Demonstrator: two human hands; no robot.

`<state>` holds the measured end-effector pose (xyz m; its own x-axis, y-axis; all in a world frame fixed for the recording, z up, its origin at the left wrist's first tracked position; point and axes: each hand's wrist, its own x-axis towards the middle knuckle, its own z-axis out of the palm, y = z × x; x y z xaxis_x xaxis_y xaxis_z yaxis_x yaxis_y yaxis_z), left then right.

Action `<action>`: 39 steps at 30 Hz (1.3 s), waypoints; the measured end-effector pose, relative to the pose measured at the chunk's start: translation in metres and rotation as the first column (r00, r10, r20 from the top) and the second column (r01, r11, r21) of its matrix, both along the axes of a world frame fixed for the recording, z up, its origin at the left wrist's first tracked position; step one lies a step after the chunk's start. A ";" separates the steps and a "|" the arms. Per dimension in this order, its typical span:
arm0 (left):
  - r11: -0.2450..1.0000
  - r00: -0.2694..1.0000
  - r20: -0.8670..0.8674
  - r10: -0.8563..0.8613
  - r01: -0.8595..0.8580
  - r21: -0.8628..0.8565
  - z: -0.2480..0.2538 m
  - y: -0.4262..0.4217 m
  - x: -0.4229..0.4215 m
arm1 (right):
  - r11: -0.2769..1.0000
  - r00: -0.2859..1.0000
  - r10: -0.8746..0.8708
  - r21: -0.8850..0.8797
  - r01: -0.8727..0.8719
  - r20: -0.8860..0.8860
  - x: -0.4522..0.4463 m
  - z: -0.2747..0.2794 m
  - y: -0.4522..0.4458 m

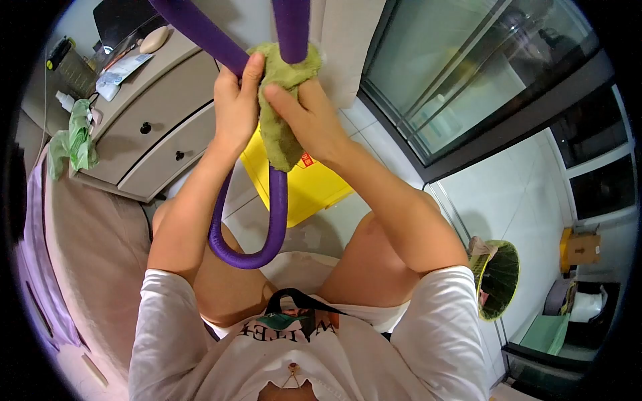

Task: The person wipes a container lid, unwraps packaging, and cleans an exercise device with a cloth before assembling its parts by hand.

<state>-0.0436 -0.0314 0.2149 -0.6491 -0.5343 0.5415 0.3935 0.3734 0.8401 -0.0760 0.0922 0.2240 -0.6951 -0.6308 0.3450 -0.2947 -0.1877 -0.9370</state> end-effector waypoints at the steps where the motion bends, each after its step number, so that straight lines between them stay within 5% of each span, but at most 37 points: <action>1: 0.999 0.999 -0.035 0.001 0.000 0.034 0.001 -0.004 -0.001 | 1.000 1.000 0.002 0.000 -0.002 0.001 -0.002 -0.002 0.001; 3: 0.998 0.999 0.033 -0.002 0.000 0.061 0.002 -0.007 -0.001 | 0.987 0.973 0.138 0.112 -0.119 -0.182 -0.011 -0.009 0.004; 5: 0.996 1.000 0.000 -0.018 0.018 0.089 0.001 -0.006 -0.002 | 0.992 0.977 0.098 0.093 -0.082 -0.189 -0.013 -0.013 0.006; 14: 0.997 0.998 0.033 -0.059 0.058 0.051 -0.001 0.009 0.000 | 1.000 0.984 -0.011 0.014 0.009 0.178 -0.010 0.003 -0.003; 16: 0.999 0.998 0.036 -0.048 0.048 -0.007 -0.006 0.010 -0.002 | 0.982 0.940 -0.180 -0.007 0.190 0.288 -0.018 -0.005 -0.007; 17: 0.997 0.999 0.038 -0.036 0.039 -0.064 -0.008 0.011 -0.003 | 0.982 0.940 -0.180 -0.007 0.191 0.289 -0.021 -0.008 -0.008; 19: 0.997 0.999 0.035 -0.033 0.036 -0.069 -0.007 0.010 -0.002 | 0.966 0.815 -0.139 -0.104 0.237 0.562 -0.026 -0.012 -0.011; 24: 0.994 0.999 -0.046 0.011 -0.006 0.112 0.002 -0.004 -0.003 | 0.995 0.710 0.014 -0.077 0.056 0.704 -0.015 -0.002 -0.003; 25: 0.993 0.999 -0.048 0.013 -0.008 0.114 0.002 -0.008 -0.004 | 0.992 0.770 0.118 -0.104 -0.067 0.628 -0.015 -0.010 0.000; 27: 0.990 0.997 -0.045 0.057 -0.051 0.134 0.003 -0.014 -0.004 | 0.999 0.884 0.045 -0.038 -0.031 0.465 -0.002 -0.016 -0.004; 31: 0.988 0.998 -0.038 0.053 -0.046 0.148 0.002 -0.009 -0.006 | 0.997 0.920 0.041 -0.072 -0.013 0.389 0.009 -0.011 -0.002; 39: 0.969 0.998 -0.053 -0.018 0.030 0.246 0.010 -0.004 0.002 | 1.000 0.999 -0.015 -0.023 0.014 -0.051 -0.001 -0.014 -0.001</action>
<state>-0.0413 -0.0351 0.2250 -0.6390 -0.6398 0.4270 0.4433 0.1474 0.8842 -0.0774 0.0910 0.2099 -0.6853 -0.6123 0.3943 -0.3452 -0.2035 -0.9162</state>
